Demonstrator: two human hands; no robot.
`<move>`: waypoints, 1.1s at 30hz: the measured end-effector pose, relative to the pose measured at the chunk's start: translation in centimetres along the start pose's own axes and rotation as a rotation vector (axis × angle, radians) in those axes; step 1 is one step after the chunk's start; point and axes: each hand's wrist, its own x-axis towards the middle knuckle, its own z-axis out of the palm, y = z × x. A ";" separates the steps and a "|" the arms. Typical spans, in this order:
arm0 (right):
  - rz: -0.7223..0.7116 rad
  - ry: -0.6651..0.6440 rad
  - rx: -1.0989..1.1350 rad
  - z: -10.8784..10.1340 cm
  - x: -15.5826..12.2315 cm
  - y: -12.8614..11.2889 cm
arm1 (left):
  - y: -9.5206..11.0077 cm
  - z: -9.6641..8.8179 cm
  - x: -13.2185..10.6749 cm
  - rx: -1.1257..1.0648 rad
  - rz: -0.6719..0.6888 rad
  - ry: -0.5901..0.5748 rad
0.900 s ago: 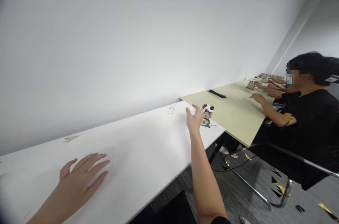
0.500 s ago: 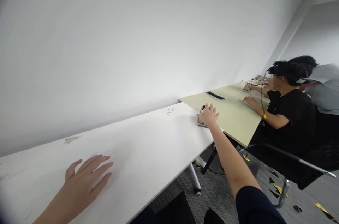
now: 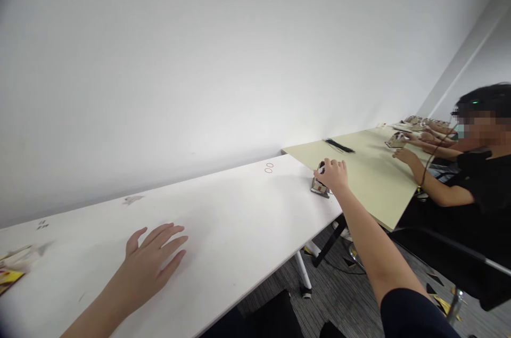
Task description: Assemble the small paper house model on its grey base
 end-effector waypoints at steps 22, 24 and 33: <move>0.340 -0.017 0.348 -0.1 -2.0 -0.2 | 0.3 -0.4 -0.1 -0.081 -0.062 -0.044; 0.280 0.041 0.351 -0.4 -2.4 -0.6 | 0.6 -0.5 0.1 -0.097 -0.086 -0.045; -0.081 0.259 0.657 -6.5 -5.6 -10.8 | 2.1 -0.9 0.5 -0.126 -0.170 -0.030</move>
